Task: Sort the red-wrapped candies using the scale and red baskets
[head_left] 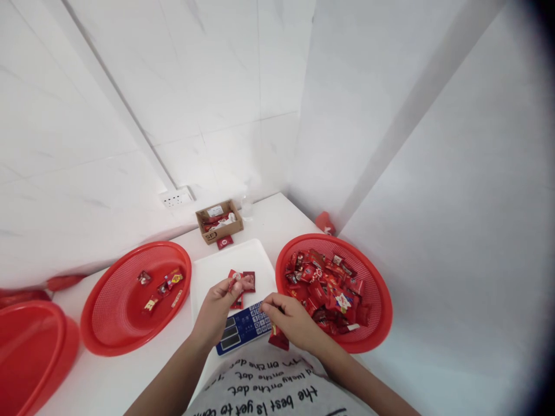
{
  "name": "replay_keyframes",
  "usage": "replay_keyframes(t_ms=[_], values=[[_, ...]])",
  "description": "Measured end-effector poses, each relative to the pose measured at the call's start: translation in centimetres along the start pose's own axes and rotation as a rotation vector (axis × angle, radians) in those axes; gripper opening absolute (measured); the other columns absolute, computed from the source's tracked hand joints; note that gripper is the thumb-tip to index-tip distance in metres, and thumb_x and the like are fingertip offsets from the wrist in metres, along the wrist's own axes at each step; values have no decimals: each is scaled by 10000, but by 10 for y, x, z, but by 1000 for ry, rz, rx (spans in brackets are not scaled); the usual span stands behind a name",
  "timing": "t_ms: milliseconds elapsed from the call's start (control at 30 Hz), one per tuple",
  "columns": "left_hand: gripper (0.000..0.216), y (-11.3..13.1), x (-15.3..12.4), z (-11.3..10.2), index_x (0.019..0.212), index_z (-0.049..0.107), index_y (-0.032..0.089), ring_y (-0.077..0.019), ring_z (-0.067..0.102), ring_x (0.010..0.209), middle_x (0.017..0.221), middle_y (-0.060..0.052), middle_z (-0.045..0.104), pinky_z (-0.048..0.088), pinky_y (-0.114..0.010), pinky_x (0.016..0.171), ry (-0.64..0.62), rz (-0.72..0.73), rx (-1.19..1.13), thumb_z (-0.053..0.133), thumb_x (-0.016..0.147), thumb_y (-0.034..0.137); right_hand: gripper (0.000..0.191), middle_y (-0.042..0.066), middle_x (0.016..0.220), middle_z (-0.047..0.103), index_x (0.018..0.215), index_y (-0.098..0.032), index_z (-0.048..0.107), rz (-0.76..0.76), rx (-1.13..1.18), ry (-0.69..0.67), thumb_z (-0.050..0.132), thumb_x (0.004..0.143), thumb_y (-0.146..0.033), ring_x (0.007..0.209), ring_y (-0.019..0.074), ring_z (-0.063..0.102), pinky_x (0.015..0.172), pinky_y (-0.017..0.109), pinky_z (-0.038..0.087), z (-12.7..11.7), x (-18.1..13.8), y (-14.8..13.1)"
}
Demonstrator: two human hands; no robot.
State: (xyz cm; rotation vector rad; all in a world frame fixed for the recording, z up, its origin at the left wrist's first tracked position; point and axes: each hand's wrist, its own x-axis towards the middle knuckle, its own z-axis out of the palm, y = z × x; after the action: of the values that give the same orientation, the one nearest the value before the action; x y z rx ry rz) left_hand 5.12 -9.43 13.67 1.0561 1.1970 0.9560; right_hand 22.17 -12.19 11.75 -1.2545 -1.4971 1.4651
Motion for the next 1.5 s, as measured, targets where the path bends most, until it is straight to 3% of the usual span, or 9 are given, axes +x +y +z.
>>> replay_keyframes(t_ms=[167,400,533,667,800,867,1067,1300,1500], values=[[453,5,-5,4,1103,613,211,-223,501,1141,1168,-52,616,313,-346,1002,10,-70,61,458,810,518,210,-20,627,519,718,-161,584,2,2,-16,466,810,-308,612,119,460,576,228,364,0,1,1],[434,4,-11,15,1164,576,233,-223,435,1191,1192,-44,571,261,-347,1043,-94,-7,218,471,820,475,291,0,715,580,989,-173,618,-46,58,-56,516,793,-362,647,135,492,622,254,391,3,4,-4],[407,3,-12,18,1127,603,221,-227,431,1163,1135,-55,551,265,-345,1038,-154,26,234,496,812,456,231,-16,652,527,772,-162,607,-71,103,-46,474,811,-348,617,118,457,595,237,369,4,5,-7],[373,3,-12,21,1070,628,229,-237,368,1224,1194,-42,550,243,-357,1049,-179,-88,-25,523,797,460,269,-54,525,379,570,-167,477,-42,58,-35,485,786,-326,514,85,334,493,212,276,1,3,-7],[412,3,-12,25,1081,626,193,-249,381,1227,1200,-71,572,227,-393,1059,-336,-225,-434,496,809,473,294,-59,517,342,537,-177,418,-76,82,-53,488,777,-331,505,81,310,484,213,252,-2,2,-9],[424,3,-11,25,1086,626,177,-255,410,1207,1181,-88,588,235,-402,1053,-384,-283,-505,489,815,472,300,-60,518,335,534,-179,410,-77,101,-66,488,776,-339,501,80,305,479,214,244,-2,2,-9],[384,2,-11,21,1063,631,174,-233,549,1026,1038,-79,654,364,-363,940,-284,-204,-197,582,773,422,301,-50,525,369,544,-187,435,-21,91,-6,484,774,-374,508,96,338,499,227,275,2,3,-10],[255,3,-12,14,780,650,159,-171,559,748,731,-12,637,427,-275,727,-15,26,78,618,729,407,218,-43,591,455,750,-181,555,-12,133,1,514,784,-393,554,103,421,534,219,344,5,3,-5],[198,6,-12,13,733,617,159,-118,490,605,611,30,554,373,-224,588,-192,-46,91,635,721,356,280,-48,614,481,960,-182,562,-51,186,43,550,775,-391,568,106,448,550,227,374,4,5,0]])
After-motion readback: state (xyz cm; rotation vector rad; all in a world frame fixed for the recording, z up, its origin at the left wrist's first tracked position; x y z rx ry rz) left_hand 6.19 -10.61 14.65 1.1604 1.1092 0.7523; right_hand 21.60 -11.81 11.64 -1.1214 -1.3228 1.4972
